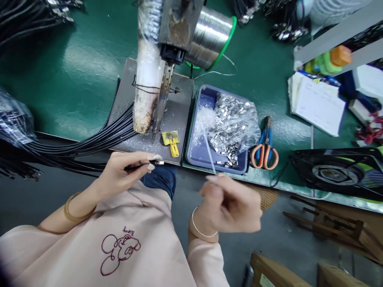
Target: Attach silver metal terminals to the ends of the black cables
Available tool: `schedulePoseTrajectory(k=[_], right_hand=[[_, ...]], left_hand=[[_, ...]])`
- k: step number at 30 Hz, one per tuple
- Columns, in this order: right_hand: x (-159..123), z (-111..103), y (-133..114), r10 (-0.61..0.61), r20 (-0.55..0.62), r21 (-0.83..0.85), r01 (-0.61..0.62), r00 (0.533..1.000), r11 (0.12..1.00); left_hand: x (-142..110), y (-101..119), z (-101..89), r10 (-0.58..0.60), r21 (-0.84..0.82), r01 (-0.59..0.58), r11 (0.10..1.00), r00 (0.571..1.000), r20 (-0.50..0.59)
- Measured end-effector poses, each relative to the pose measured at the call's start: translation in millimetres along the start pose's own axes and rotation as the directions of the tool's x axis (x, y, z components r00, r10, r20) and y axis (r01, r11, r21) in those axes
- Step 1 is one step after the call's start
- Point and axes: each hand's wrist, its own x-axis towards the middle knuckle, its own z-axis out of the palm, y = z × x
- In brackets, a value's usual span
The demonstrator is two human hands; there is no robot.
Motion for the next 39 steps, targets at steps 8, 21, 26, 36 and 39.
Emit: schedulePoseTrajectory(k=[8,21,26,36,39], right_hand=[[50.8,-17.9,52.1,0.191,0.035,-0.120,-0.186,0.981,0.975],[36.9,-22.5,36.7,0.266,-0.176,-0.082,-0.284,0.948,0.955],[24.3,-6.9,-0.7,0.238,-0.360,0.253,-0.152,0.902,0.956],[15.2,39.9,-28.2,0.204,-0.090,0.448,-0.143,0.975,0.883],[16.5,39.6,-26.8,0.187,-0.072,0.458,-0.134,0.980,0.879]], left_hand=[[8.3,18.3,-21.7,-0.027,-0.315,0.225,0.922,0.850,0.527],[13.8,-2.3,-5.8,-0.378,-0.476,0.416,0.775,0.908,0.178],[11.6,1.2,6.4,-0.300,-0.332,0.251,0.909,0.948,-0.105],[6.3,2.9,12.3,0.120,0.177,-0.081,0.981,0.967,-0.223],[5.9,2.2,13.3,0.149,0.212,-0.103,0.972,0.966,-0.213]])
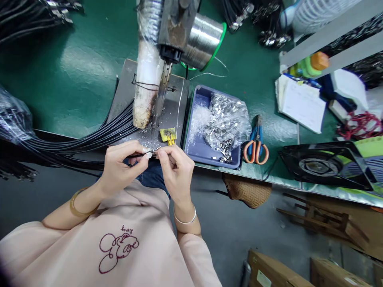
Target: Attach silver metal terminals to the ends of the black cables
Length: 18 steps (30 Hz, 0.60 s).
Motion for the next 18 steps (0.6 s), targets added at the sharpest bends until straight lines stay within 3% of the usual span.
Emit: schedulePoseTrajectory(k=[6,11,14,18], right_hand=[[2.2,-2.9,-3.6,-0.040,0.014,0.030,0.040,0.999,0.999],[-0.4,-2.8,-1.7,-0.143,0.003,-0.165,0.141,0.990,0.976],[-2.7,-2.4,-0.3,-0.215,-0.027,-0.246,0.202,0.976,0.948],[-4.0,-2.9,-1.3,-0.178,-0.102,-0.135,0.164,0.979,0.977]], left_hand=[[1.0,0.0,-0.5,0.025,-0.014,-0.025,1.000,1.000,0.001],[1.5,-0.6,-0.9,0.032,-0.015,-0.032,0.999,0.999,0.023],[2.1,-0.2,-1.2,-0.014,-0.072,0.017,0.997,0.999,0.045],[3.0,1.3,-4.0,-0.138,-0.183,0.149,0.972,0.988,0.068]])
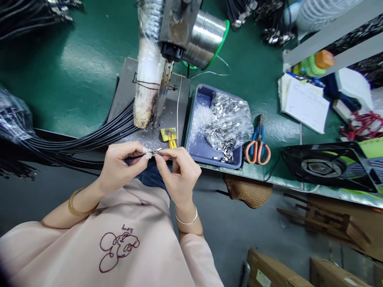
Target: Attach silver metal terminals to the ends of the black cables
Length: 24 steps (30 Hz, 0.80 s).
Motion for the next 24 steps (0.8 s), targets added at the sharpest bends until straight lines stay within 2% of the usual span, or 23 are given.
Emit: schedulePoseTrajectory(k=[3,6,8,10,13,16,18,21,24], right_hand=[[2.2,-1.9,-1.8,0.093,0.074,0.083,-0.099,0.993,0.992],[4.9,-4.1,-2.9,0.143,0.159,0.141,-0.165,0.977,0.976],[5.2,-4.8,-3.2,0.140,0.170,0.147,-0.165,0.975,0.975],[3.9,-4.3,-2.9,0.120,0.103,0.172,-0.137,0.987,0.976],[0.4,-2.0,-0.7,0.089,-0.099,0.244,-0.062,0.991,0.968],[-2.0,-0.2,3.2,0.013,-0.209,0.157,0.020,0.978,0.987],[-1.9,0.2,5.8,-0.123,-0.182,0.009,0.126,0.976,0.992],[0.8,1.1,8.5,-0.340,-0.053,-0.178,0.326,0.939,0.928],[4.1,3.9,10.2,-0.405,-0.016,-0.230,0.391,0.914,0.891]], left_hand=[[0.6,1.8,-4.8,-0.161,-0.136,0.175,0.975,0.981,0.107],[2.0,1.6,-9.7,-0.292,-0.265,0.365,0.892,0.916,0.276],[3.2,0.1,-11.0,-0.336,-0.311,0.426,0.850,0.892,0.302],[4.4,-1.8,-10.5,-0.366,-0.327,0.437,0.838,0.894,0.257],[6.9,-3.4,-8.6,-0.380,-0.329,0.424,0.844,0.905,0.193],[10.3,-3.2,-7.6,-0.369,-0.340,0.409,0.847,0.912,0.177],[12.9,-2.6,-7.2,-0.356,-0.353,0.395,0.848,0.918,0.174],[15.9,-2.0,-5.8,-0.339,-0.370,0.370,0.852,0.929,0.149],[17.7,-2.4,-3.4,-0.348,-0.364,0.362,0.858,0.931,0.108]])
